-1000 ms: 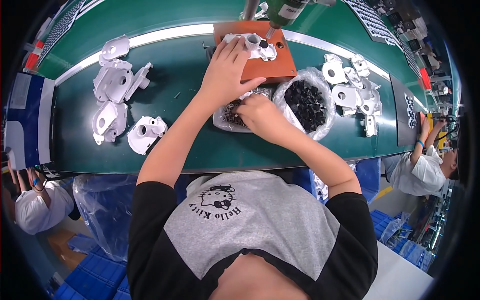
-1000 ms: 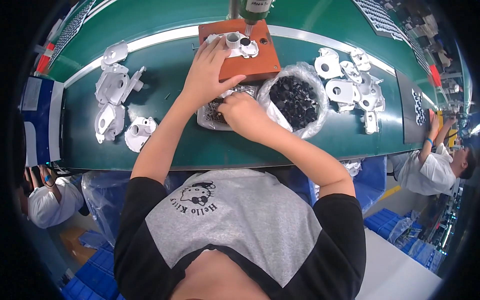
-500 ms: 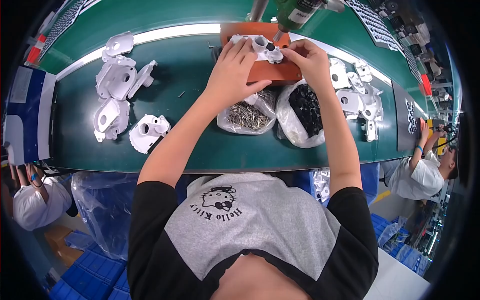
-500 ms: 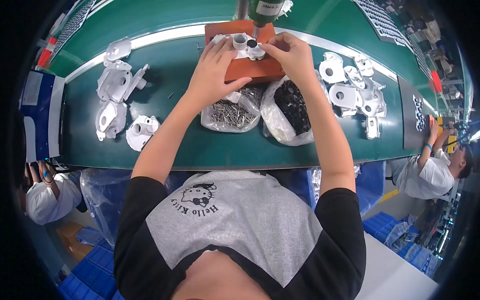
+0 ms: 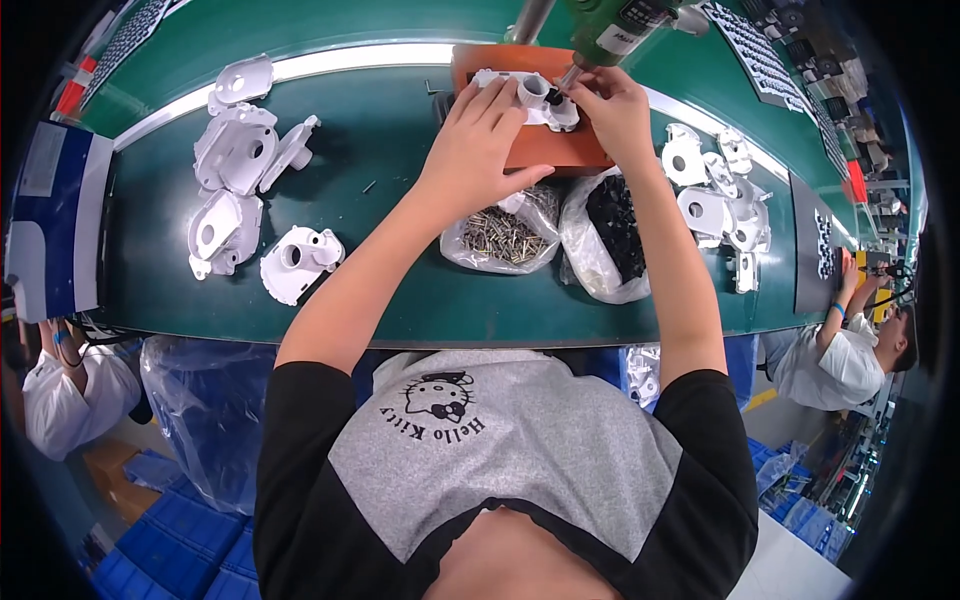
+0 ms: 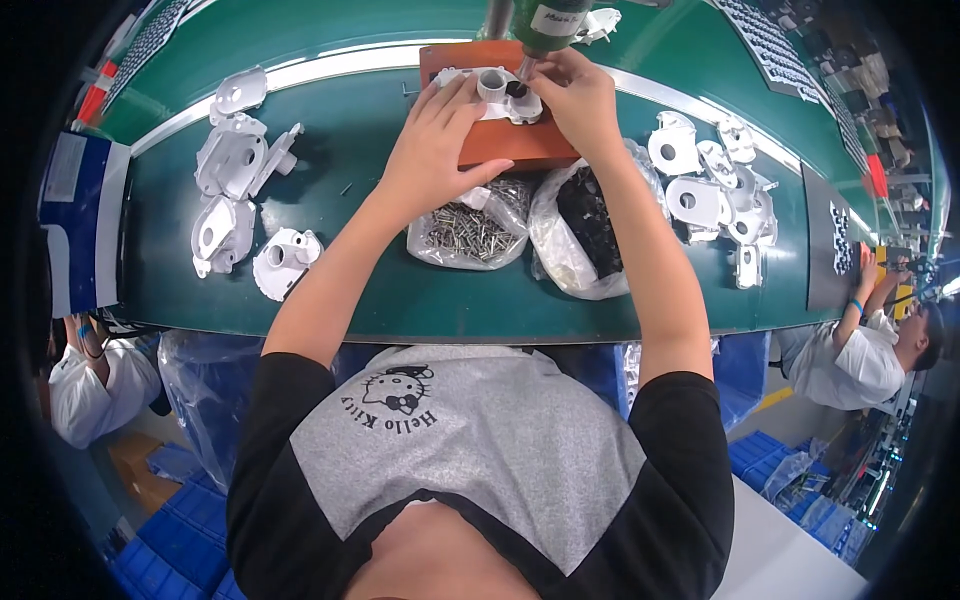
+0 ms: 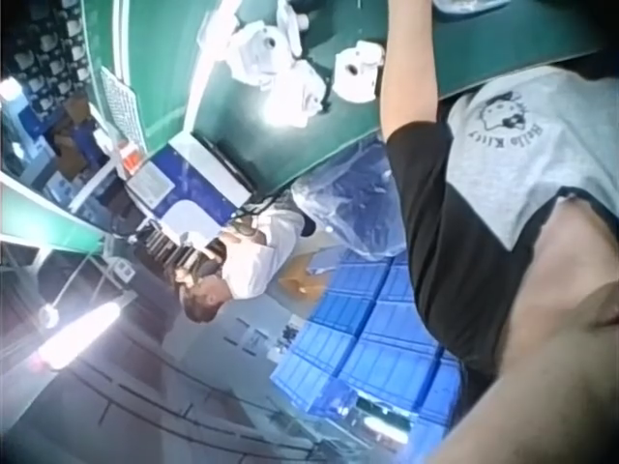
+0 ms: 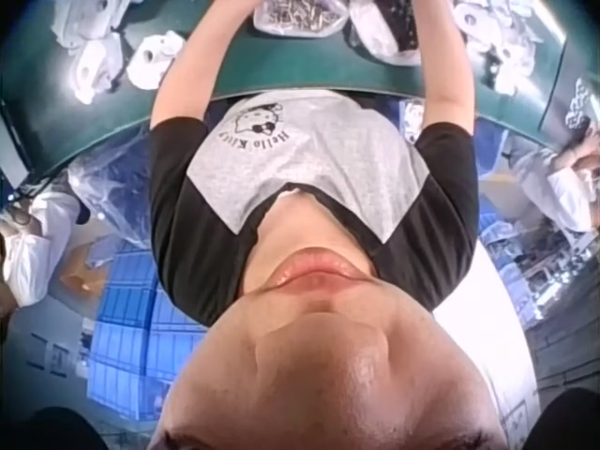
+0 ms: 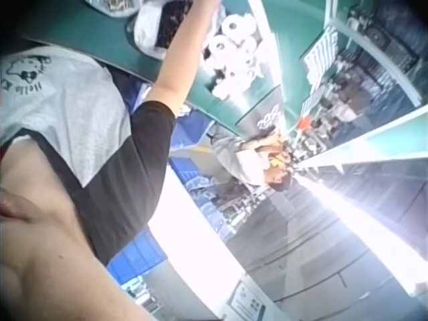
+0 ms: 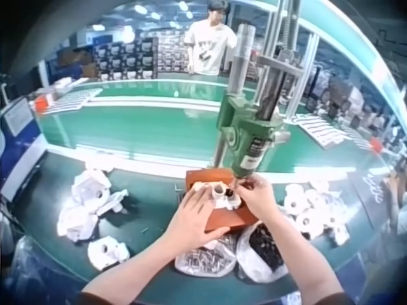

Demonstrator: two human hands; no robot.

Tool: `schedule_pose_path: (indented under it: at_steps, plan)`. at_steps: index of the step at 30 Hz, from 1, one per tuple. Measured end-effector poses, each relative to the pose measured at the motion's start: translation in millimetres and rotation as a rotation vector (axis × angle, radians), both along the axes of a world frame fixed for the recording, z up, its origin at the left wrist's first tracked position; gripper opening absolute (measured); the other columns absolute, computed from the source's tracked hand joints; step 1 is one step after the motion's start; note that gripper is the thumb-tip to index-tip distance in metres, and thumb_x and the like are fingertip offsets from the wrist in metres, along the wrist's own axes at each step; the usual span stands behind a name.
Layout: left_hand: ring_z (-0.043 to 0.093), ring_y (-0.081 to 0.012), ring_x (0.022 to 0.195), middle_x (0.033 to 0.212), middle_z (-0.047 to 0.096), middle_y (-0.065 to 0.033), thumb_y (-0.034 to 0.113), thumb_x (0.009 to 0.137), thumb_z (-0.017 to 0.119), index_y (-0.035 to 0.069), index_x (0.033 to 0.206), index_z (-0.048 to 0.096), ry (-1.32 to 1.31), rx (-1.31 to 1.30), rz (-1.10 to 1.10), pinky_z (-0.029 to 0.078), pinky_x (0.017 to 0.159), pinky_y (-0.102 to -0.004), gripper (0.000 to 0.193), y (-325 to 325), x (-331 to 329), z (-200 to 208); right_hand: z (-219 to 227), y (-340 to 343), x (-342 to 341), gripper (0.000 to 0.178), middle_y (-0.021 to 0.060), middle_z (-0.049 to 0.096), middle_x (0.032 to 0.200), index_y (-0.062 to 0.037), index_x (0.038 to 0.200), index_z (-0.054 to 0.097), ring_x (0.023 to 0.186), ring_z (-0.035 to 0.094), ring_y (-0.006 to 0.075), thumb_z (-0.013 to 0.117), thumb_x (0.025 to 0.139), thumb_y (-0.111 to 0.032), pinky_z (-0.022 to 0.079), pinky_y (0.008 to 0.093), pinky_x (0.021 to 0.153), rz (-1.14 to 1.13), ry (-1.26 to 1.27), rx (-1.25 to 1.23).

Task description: Assemble small plastic components using a manual hand-operated press machine on a production line.

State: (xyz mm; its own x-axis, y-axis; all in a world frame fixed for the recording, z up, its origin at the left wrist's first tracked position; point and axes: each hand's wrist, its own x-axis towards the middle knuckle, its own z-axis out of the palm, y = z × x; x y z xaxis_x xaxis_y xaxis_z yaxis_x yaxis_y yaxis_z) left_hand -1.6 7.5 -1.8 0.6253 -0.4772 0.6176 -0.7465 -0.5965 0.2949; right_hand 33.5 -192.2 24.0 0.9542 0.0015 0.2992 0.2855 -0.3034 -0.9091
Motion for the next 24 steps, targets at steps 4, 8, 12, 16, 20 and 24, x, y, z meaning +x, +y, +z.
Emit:
schedule_pose_path:
  at_steps: [4, 8, 12, 16, 20, 24]
  plan:
    - [0.041, -0.0333, 0.126, 0.132, 0.046, -0.0198, 0.042, 0.075, 0.071, 0.001, 0.111, 0.051, 0.014, -0.008, -0.003, 0.027, 0.109, -0.0476, 0.058, 0.6, -1.1, 1.9, -0.2, 4.3, -0.1, 0.023, 0.0041, 0.067, 0.082, 0.0000, 0.100, 0.063, 0.074, 0.062, 0.0090, 0.066, 0.078, -0.007, 0.049, 0.0232, 0.069, -0.059, -0.088, -0.150]
    - [0.041, -0.0333, 0.126, 0.132, 0.046, -0.0199, 0.042, 0.075, 0.071, 0.001, 0.111, 0.052, 0.010, -0.011, -0.005, 0.026, 0.109, -0.0477, 0.059, 0.7, 0.0, 0.0, 4.9, 6.6, -4.9, 0.025, 0.0054, 0.068, 0.080, -0.0032, 0.102, 0.062, 0.071, 0.063, 0.0112, 0.067, 0.078, -0.008, 0.050, 0.0247, 0.068, -0.078, -0.142, -0.274]
    - [0.041, -0.0334, 0.126, 0.132, 0.046, -0.0196, 0.042, 0.075, 0.071, 0.001, 0.111, 0.052, 0.009, -0.016, -0.003, 0.027, 0.109, -0.0481, 0.059, 0.6, -0.6, 1.2, 4.6, 6.4, -6.5, 0.024, 0.0017, 0.065, 0.081, 0.0015, 0.097, 0.061, 0.070, 0.052, 0.0073, 0.072, 0.078, -0.009, 0.044, 0.0224, 0.067, -0.091, -0.114, -0.242]
    - [0.041, -0.0336, 0.126, 0.132, 0.046, -0.0190, 0.042, 0.075, 0.071, 0.001, 0.111, 0.052, 0.003, -0.019, -0.001, 0.027, 0.108, -0.0482, 0.058, 0.1, 0.1, -0.8, 7.4, 6.8, -8.2, 0.023, 0.0020, 0.065, 0.080, 0.0019, 0.094, 0.061, 0.071, 0.054, 0.0079, 0.072, 0.077, -0.007, 0.045, 0.0229, 0.067, -0.105, -0.042, -0.201]
    - [0.041, -0.0339, 0.126, 0.133, 0.046, -0.0188, 0.042, 0.075, 0.071, 0.001, 0.111, 0.052, 0.007, -0.023, -0.004, 0.028, 0.108, -0.0483, 0.057, 0.6, -0.1, -0.5, 4.6, 0.3, -2.7, 0.030, 0.0074, 0.069, 0.080, -0.0040, 0.106, 0.059, 0.070, 0.066, 0.0166, 0.068, 0.078, -0.009, 0.051, 0.0281, 0.068, -0.071, -0.120, -0.270]
    - [0.040, -0.0338, 0.127, 0.133, 0.045, -0.0191, 0.041, 0.075, 0.071, 0.001, 0.111, 0.052, 0.019, -0.009, 0.001, 0.027, 0.108, -0.0482, 0.057, 0.6, -0.4, 0.4, 7.7, 5.0, -5.2, 0.031, 0.0086, 0.069, 0.079, -0.0051, 0.107, 0.059, 0.069, 0.066, 0.0176, 0.069, 0.078, -0.013, 0.051, 0.0283, 0.068, -0.090, -0.172, -0.372]
